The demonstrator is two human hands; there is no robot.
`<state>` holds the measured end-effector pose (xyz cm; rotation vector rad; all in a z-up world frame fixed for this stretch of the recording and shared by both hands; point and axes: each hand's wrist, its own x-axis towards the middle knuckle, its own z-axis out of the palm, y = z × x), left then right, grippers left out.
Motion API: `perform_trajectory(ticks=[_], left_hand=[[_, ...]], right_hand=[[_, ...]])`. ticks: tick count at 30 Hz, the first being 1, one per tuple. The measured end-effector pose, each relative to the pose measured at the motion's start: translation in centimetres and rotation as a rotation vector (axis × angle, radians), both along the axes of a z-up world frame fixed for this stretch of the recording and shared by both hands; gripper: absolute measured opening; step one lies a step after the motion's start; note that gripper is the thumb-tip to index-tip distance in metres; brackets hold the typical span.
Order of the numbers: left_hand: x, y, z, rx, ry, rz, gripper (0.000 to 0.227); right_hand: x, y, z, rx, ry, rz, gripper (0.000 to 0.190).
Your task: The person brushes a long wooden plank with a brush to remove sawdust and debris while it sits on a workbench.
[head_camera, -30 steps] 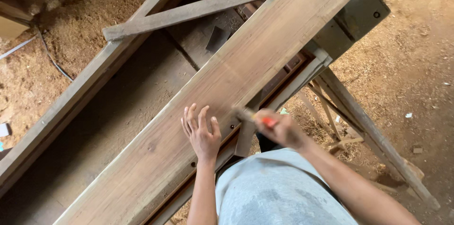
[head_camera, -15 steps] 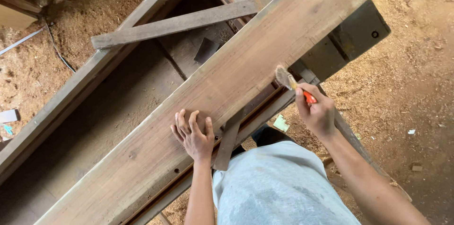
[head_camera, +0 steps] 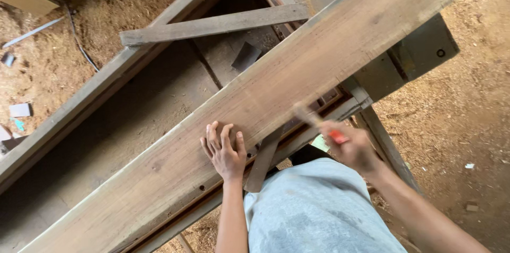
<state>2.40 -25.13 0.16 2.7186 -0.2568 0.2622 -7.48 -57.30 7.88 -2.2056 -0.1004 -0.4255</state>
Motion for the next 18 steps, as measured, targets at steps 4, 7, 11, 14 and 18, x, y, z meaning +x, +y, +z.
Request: perform_trajectory(ticks=[4, 7, 11, 14, 18], left_hand=[[-0.2, 0.2, 0.0, 0.003, -0.001, 0.022, 0.027], [-0.5, -0.1, 0.2, -0.020, 0.016, 0.026, 0.027], [-0.1, -0.2, 0.9, -0.061, 0.014, 0.034, 0.029], [-0.1, 0.0, 0.8, -0.042, 0.013, 0.018, 0.028], [-0.2, 0.5, 0.7, -0.151, 0.017, -0.006, 0.026]], right_hand=[[0.2, -0.7, 0.3, -0.041, 0.081, -0.346, 0.028], [0.0, -0.6, -0.3, 0.092, -0.051, -0.123, 0.029], [1.3, 0.8, -1.4, -0.027, 0.140, -0.011, 0.025], [2.6, 1.6, -1.3, -0.204, 0.153, -0.306, 0.025], [3.5, 3.9, -0.5, 0.030, 0.010, -0.015, 0.029]])
